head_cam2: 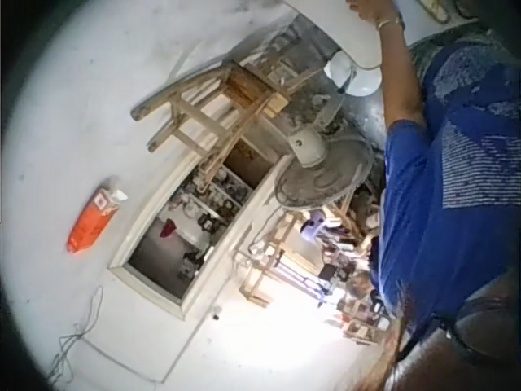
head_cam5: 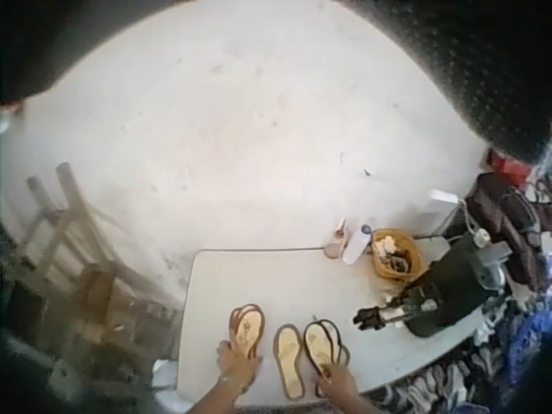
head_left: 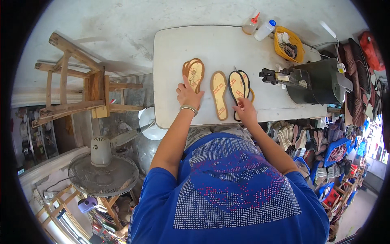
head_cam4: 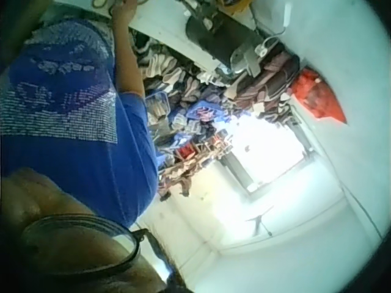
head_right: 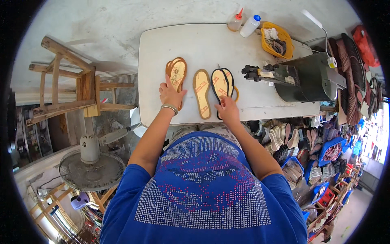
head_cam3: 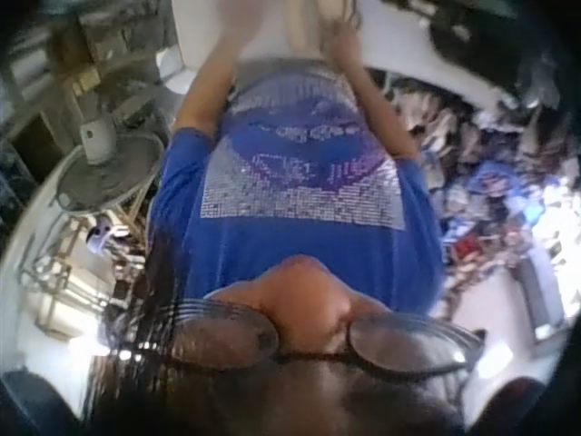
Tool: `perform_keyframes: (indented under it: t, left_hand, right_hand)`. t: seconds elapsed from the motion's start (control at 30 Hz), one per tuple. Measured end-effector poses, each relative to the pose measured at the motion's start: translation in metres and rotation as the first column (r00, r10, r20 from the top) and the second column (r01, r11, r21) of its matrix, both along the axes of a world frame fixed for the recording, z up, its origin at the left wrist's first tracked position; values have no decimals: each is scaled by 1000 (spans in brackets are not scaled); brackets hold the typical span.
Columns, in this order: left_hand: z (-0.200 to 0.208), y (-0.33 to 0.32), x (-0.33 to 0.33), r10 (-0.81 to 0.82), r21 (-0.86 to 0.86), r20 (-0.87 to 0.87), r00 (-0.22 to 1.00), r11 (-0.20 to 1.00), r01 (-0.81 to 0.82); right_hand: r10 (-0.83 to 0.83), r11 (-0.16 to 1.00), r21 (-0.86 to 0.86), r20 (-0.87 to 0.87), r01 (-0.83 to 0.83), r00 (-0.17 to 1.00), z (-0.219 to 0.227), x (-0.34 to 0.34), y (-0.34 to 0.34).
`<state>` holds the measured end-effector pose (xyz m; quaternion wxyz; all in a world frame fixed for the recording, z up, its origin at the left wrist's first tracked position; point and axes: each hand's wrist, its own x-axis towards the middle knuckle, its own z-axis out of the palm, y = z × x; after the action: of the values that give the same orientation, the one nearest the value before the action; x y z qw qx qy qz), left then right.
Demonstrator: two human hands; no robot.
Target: The person assembles flip-flops by hand in a workshop. They pick up soles and straps, align them, and use a manual press machine to attach the components. The person handles multiple pairs, moving between a workbench and a table with bins of materials.
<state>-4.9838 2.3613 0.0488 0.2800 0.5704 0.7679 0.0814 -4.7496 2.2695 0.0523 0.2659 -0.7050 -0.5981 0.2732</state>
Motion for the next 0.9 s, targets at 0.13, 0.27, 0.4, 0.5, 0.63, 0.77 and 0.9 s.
perform_keyframes:
  t: [0.13, 0.27, 0.4, 0.5, 0.63, 0.77, 0.9]
  left_hand:
    - [-13, 11, -3, 27, -14, 51, 998, 1000, -26]
    - [6, 16, -14, 50, -76, 222, 974, 997, -34]
    - [-8, 7, -29, 57, 5, 377, 925, 998, -64]
    - [-17, -7, -30, 108, 12, 423, 900, 992, -125]
    - [-18, -28, -35, 132, -12, 869, 477, 969, -246]
    - [-20, -45, -52, 326, -302, 941, 95, 931, -204]
    - [38, -65, -54, 291, -330, 917, -271, 937, -111]
  right_hand:
    - [-88, 994, -38, 305, 104, 948, 2, 18, 3]
    - [-25, 994, -88, 412, 67, 911, 0, 7, 12]
    - [14, 981, -180, 431, 71, 902, -5, 2, 17]
    - [-7, 988, -140, 387, 66, 922, -13, 4, 20]
    - [-37, 986, -140, 317, 86, 948, -14, 12, 21]
    - [-16, 990, -133, 280, 55, 960, -14, 19, 17]
    - [12, 987, -159, 259, 30, 966, 16, 13, 22]
